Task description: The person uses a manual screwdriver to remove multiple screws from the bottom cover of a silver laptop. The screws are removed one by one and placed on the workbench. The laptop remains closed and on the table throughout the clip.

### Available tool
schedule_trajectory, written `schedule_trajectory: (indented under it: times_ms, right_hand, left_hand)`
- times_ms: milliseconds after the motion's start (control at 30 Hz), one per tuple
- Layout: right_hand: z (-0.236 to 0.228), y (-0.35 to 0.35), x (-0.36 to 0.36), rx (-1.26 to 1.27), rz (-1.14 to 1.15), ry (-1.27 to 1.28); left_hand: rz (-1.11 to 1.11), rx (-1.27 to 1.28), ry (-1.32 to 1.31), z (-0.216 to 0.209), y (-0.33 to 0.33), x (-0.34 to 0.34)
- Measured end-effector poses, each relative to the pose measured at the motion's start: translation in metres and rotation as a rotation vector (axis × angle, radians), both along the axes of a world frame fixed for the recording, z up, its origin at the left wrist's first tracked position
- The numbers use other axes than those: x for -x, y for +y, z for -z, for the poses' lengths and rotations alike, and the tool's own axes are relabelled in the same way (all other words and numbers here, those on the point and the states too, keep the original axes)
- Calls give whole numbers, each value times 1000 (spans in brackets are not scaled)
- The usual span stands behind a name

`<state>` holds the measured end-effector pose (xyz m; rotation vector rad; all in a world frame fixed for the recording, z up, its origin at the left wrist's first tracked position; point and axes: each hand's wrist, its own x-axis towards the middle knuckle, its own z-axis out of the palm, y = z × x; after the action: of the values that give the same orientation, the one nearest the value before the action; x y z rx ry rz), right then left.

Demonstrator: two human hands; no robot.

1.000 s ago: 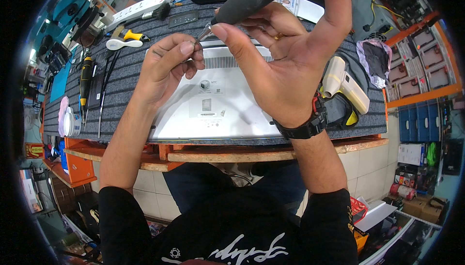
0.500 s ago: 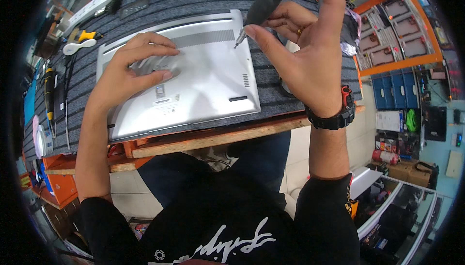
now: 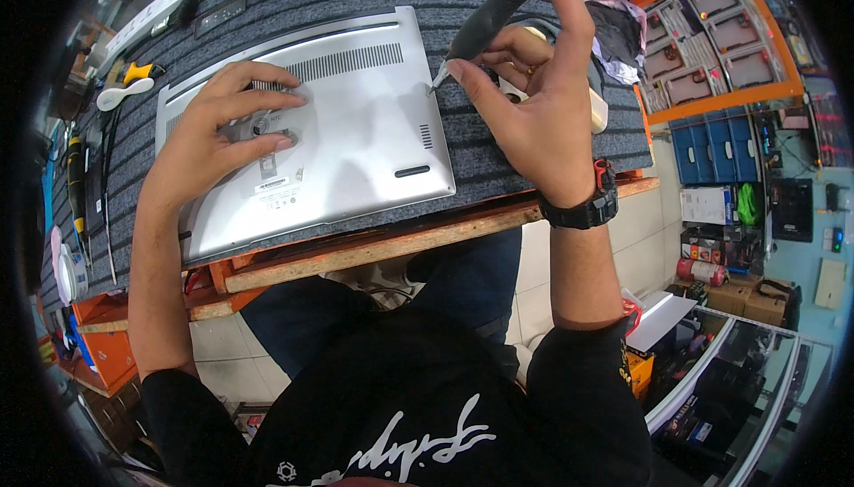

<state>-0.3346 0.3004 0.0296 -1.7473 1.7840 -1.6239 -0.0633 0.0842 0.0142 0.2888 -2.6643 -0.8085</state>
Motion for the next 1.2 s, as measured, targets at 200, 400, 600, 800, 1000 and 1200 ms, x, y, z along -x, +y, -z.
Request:
schedule_trajectory:
  times_ms: [200,400,600,800,1000,1200]
  right_hand:
    - [7,0,-1,-1,41,-8]
    - [8,1,-3,2,35,-27]
    - [8,1,-9,22,52,222]
    - [5,2,-16,-10,48,119]
    - [7,-1,-20,-14,100,193]
    - [11,-3,-22,52,140,200]
  left_hand:
    - [5,-4,-2,0,-1,0]
    - [0,-6,-9,-1,0,0]
    - [-8,4,-11,0,1,0]
    - [4,-1,-7,-1,-1,0]
    - [-19,-8,-8,0,1,-1]
    - [-22,-31,-17,-1,1,-1]
